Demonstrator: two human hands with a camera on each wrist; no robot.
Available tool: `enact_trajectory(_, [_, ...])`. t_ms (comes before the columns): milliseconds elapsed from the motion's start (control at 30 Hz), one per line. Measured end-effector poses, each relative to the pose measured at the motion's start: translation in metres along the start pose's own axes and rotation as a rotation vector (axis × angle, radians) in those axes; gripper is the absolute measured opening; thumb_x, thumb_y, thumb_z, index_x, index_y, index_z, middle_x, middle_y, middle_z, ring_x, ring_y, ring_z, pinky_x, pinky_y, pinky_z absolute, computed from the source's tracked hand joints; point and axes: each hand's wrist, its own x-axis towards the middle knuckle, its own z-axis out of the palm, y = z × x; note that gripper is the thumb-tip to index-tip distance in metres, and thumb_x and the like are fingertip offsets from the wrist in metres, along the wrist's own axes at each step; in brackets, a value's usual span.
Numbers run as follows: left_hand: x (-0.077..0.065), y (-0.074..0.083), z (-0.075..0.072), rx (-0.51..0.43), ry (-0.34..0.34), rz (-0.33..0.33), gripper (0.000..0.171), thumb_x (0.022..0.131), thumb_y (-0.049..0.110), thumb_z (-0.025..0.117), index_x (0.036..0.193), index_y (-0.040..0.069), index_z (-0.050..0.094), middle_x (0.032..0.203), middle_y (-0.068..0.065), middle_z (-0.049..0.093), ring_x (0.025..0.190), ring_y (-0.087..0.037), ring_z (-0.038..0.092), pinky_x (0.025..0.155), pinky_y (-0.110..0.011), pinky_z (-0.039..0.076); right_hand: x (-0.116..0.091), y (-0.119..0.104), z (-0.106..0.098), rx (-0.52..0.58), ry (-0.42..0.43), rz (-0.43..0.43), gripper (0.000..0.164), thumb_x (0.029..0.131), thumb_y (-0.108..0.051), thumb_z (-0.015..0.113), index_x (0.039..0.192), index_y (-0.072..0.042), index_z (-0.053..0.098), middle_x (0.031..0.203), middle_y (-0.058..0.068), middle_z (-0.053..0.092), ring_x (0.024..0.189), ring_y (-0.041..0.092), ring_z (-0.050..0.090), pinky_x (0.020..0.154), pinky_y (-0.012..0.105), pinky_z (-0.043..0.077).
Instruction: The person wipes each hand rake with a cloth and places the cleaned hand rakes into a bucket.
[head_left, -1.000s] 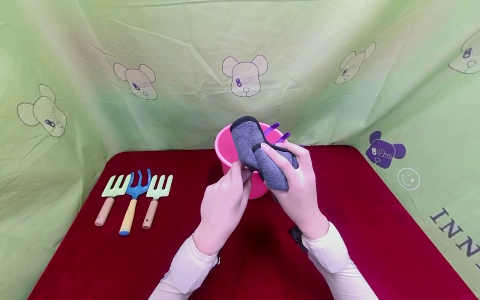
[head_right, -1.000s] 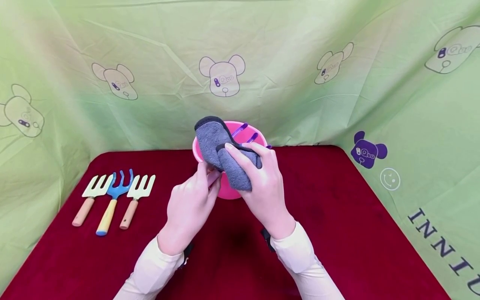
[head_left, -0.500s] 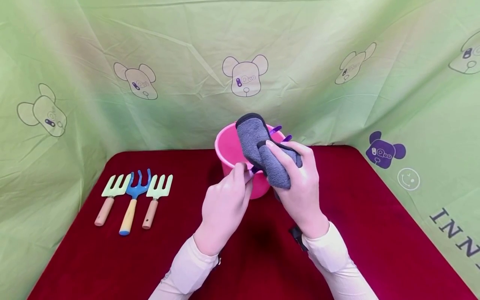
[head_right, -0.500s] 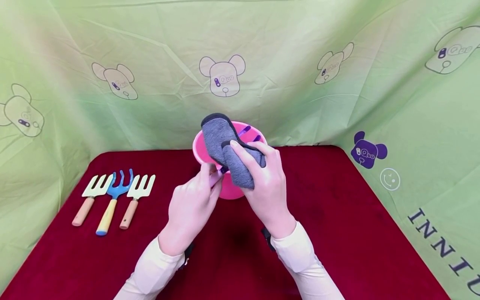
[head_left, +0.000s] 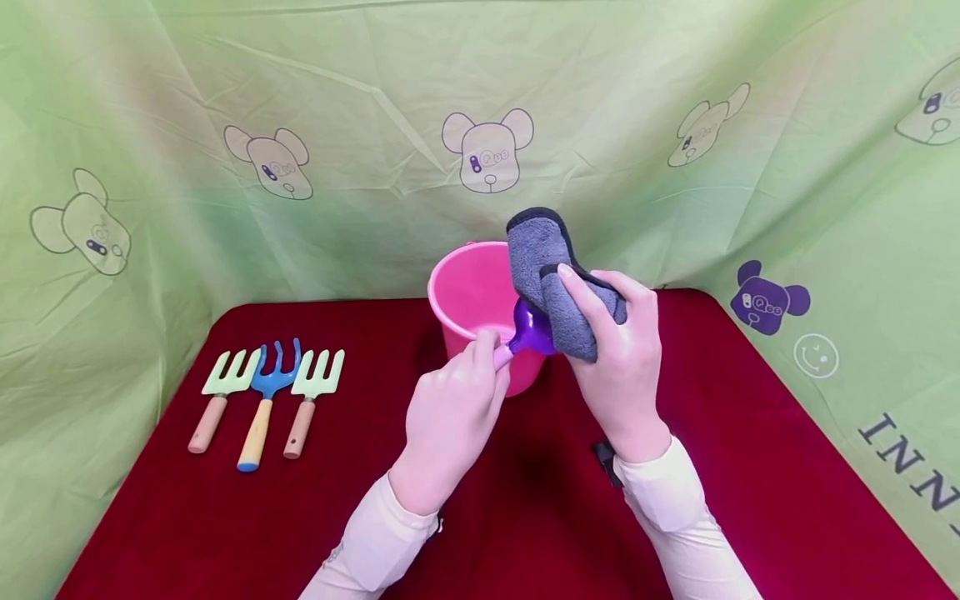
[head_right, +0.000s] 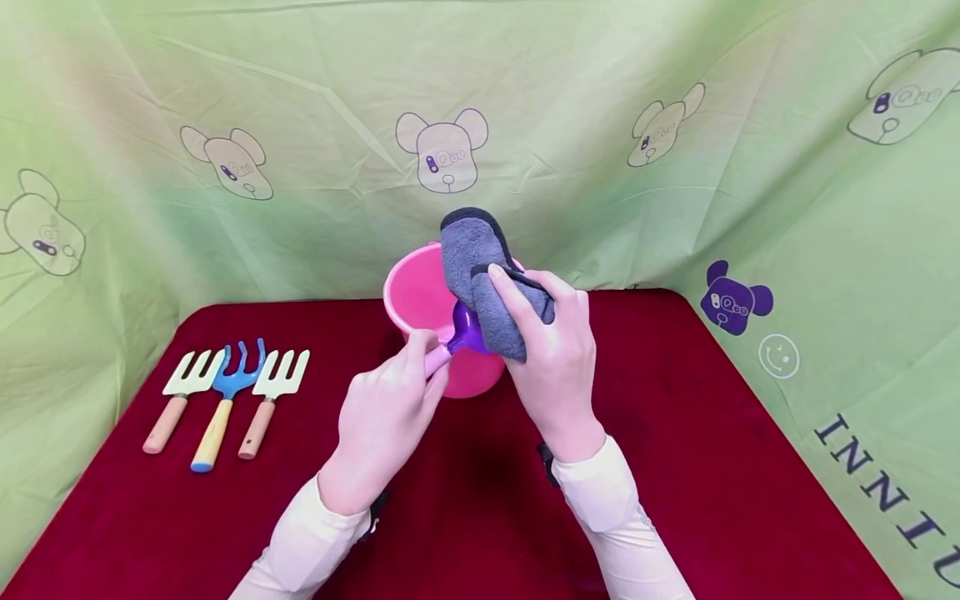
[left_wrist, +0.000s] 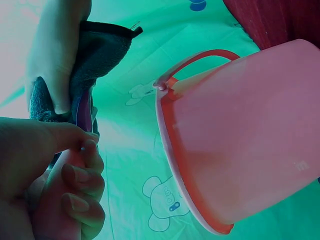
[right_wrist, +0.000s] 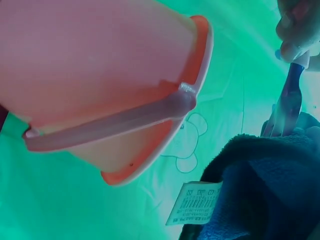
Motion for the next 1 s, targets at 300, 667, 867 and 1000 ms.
enact_trajectory(300, [0.001,0.000,-0.003,0.012,-0.001,-0.002,0.013,0.094,0.024,0.058,0.093,0.010,0.060,0.062,0.002,0.058,0.043,-0.010,0.047,0.029,-0.025,0.035,0.002,0.000,-0.001,-0.010,0.025,-0.068,0.036,0.079,-0.007,0.073,0.113,-0.017,0.074,0.111,0.026,0.062,0.092,0.042,0.055,0.073,0.052,0.050])
enact_trajectory(667, [0.005,-0.004,-0.021,-0.149,-0.065,-0.145,0.028,0.076,0.013,0.074,0.103,0.019,0.069,0.099,-0.005,0.063,0.047,-0.012,0.050,0.034,-0.026,0.037,0.006,0.004,-0.009,-0.002,0.048,-0.021,0.037,0.074,-0.008,0.078,0.111,-0.014,0.074,0.110,0.027,0.061,0.102,0.040,0.056,0.079,0.054,0.053])
enact_trajectory(867, [0.009,-0.007,-0.026,-0.333,-0.198,-0.147,0.042,0.073,0.003,0.070,0.113,0.014,0.062,0.105,-0.011,0.056,0.054,-0.011,0.053,0.044,-0.024,0.046,0.009,0.007,-0.013,0.008,0.052,0.013,0.037,0.075,-0.007,0.078,0.111,-0.015,0.074,0.112,0.027,0.060,0.106,0.039,0.056,0.083,0.054,0.052])
enact_trajectory(1000, [0.016,-0.008,-0.031,-0.339,-0.122,-0.116,0.031,0.075,0.007,0.072,0.105,0.013,0.067,0.099,-0.008,0.063,0.061,-0.014,0.058,0.047,-0.031,0.051,0.012,0.010,-0.016,0.017,0.044,0.050,0.036,0.076,-0.008,0.077,0.111,-0.014,0.074,0.113,0.029,0.059,0.109,0.037,0.056,0.086,0.054,0.051])
